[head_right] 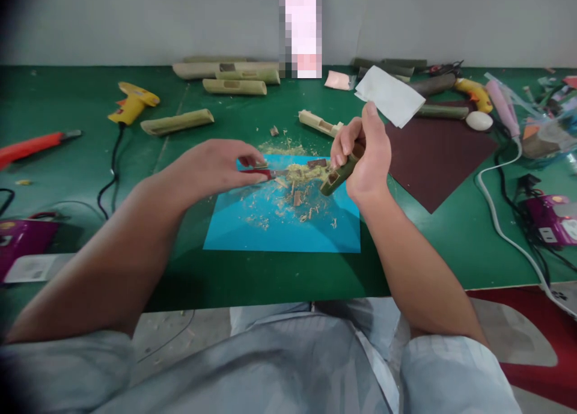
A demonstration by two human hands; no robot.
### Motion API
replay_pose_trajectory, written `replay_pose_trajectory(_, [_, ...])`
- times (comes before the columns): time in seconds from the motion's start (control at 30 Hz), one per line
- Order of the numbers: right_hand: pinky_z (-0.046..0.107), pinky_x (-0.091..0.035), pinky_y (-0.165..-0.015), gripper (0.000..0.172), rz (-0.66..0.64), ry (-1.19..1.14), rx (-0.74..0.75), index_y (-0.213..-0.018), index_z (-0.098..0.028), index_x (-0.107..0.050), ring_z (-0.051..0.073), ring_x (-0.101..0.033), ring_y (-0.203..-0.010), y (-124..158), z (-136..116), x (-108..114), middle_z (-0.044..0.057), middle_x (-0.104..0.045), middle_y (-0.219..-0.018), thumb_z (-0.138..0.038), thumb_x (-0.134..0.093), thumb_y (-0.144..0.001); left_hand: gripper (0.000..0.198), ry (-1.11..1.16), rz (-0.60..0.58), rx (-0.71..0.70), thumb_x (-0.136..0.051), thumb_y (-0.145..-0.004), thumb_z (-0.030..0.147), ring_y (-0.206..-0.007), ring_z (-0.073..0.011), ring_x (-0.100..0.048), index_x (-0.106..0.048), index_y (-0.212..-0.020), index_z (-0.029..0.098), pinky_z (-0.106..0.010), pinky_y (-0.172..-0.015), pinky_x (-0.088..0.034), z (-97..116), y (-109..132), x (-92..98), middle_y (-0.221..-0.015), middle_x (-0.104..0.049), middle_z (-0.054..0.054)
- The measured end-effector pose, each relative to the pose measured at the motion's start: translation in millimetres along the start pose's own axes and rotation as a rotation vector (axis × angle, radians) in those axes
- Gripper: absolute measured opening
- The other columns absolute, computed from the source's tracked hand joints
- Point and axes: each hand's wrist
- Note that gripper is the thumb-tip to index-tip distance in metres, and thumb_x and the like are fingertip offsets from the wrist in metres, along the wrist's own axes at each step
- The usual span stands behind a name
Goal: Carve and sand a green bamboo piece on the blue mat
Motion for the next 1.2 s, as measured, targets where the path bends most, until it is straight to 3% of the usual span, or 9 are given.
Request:
replay_pose_trajectory(0.2, [0.036, -0.033, -0.045, 0.067, -0.023, 0.055, 0.042, -0.052, -0.028, -0.036, 0.017, -0.037, -0.041, 1, 5, 1, -0.001, -0.031, -0.047, -0.084, -0.028, -0.087, 0.022, 0.175, 0.259, -0.189, -0.058, -0.083, 0.027, -0.084, -0.0183, -0.065, -0.076, -0.092, 0.017, -0.028, -0.076, -0.047, 40, -47, -18.1, -0.093, -0.073, -0.005])
replay_pose_trajectory(0.3, [0.036, -0.034, -0.045, 0.068, -0.018, 0.088, 0.073, -0.054, -0.028, -0.034, 0.017, -0.038, -0.042, 1, 6, 3, -0.001, -0.031, -0.048, -0.086, -0.024, -0.086, 0.017, 0.081, 0.197, -0.151, -0.063, -0.076, 0.022, -0.083, -0.0204, -0.065, -0.077, -0.085, 0.019, -0.030, -0.073, -0.047, 59, -75, -31.2, -0.090, -0.073, -0.005])
replay_pose_trajectory(0.4, [0.035, -0.035, -0.044, 0.066, 0.003, 0.066, 0.095, -0.053, -0.028, -0.035, 0.016, -0.039, -0.042, -1, 6, 5, -0.001, -0.031, -0.048, -0.083, -0.028, -0.089, 0.011, 0.029, 0.107, -0.099, -0.068, -0.070, 0.019, -0.072, -0.0198, -0.064, -0.077, -0.077, 0.020, -0.029, -0.063, -0.044, 68, -85, -38.1, -0.079, -0.073, -0.004])
replay_pose_trajectory(0.67, [0.036, -0.039, -0.046, 0.064, 0.011, 0.099, 0.080, -0.054, -0.028, -0.033, 0.016, -0.040, -0.044, 0, 2, 6, -0.001, -0.033, -0.049, -0.080, -0.029, -0.090, 0.008, 0.206, 0.219, -0.099, -0.066, -0.074, 0.013, -0.074, -0.0171, -0.065, -0.069, -0.078, 0.019, -0.027, -0.061, -0.042, 62, -67, -39.1, -0.081, -0.072, -0.002])
replay_pose_trajectory(0.87, [0.035, -0.038, -0.047, 0.065, -0.004, 0.127, 0.093, -0.055, -0.028, -0.032, 0.017, -0.038, -0.046, 1, 5, 5, -0.001, -0.031, -0.050, -0.084, -0.030, -0.087, 0.013, -0.293, 0.239, -0.260, -0.055, -0.088, 0.015, -0.094, -0.0232, -0.065, -0.066, -0.092, 0.018, -0.029, -0.069, -0.042, 63, -45, -40.5, -0.099, -0.069, -0.008])
replay_pose_trajectory(0.93, [0.035, -0.037, -0.048, 0.068, -0.004, 0.100, 0.083, -0.055, -0.027, -0.032, 0.016, -0.036, -0.047, 2, 5, 3, -0.002, -0.031, -0.050, -0.088, -0.025, -0.085, 0.012, -0.297, 0.264, -0.244, -0.054, -0.089, 0.016, -0.092, -0.0225, -0.064, -0.064, -0.095, 0.018, -0.029, -0.069, -0.042, 64, -35, -37.3, -0.100, -0.068, -0.007])
replay_pose_trajectory(1.03, [0.035, -0.036, -0.049, 0.068, 0.038, -0.030, 0.051, -0.052, -0.026, -0.034, 0.015, -0.036, -0.047, 3, 4, 0, -0.001, -0.031, -0.051, -0.085, -0.027, -0.087, 0.008, -0.081, 0.389, -0.095, -0.055, -0.089, 0.019, -0.074, -0.0181, -0.062, -0.062, -0.094, 0.020, -0.028, -0.064, -0.040, 66, -20, -32.2, -0.084, -0.067, -0.004])
replay_pose_trajectory(1.1, [0.035, -0.038, -0.051, 0.065, 0.102, -0.117, 0.021, -0.053, -0.026, -0.035, 0.015, -0.037, -0.049, 3, 3, -3, -0.001, -0.032, -0.053, -0.080, -0.034, -0.089, 0.005, 0.143, 0.452, -0.089, -0.059, -0.086, 0.019, -0.068, -0.0153, -0.059, -0.061, -0.091, 0.020, -0.027, -0.062, -0.040, 68, -10, -31.5, -0.078, -0.066, -0.001])
replay_pose_trajectory(1.2, [0.035, -0.043, -0.058, 0.055, 0.199, -0.195, -0.019, -0.058, -0.026, -0.041, 0.016, -0.040, -0.055, 5, 5, -8, -0.002, -0.035, -0.059, -0.072, -0.046, -0.089, 0.007, 0.585, 0.430, -0.105, -0.063, -0.082, 0.017, -0.060, -0.0111, -0.058, -0.058, -0.087, 0.019, -0.024, -0.057, -0.043, 69, 0, -35.2, -0.075, -0.067, 0.000])
Point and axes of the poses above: each hand's wrist, its own y-axis away from the middle knuckle, its own x-axis out of the back of the hand, z = x × y
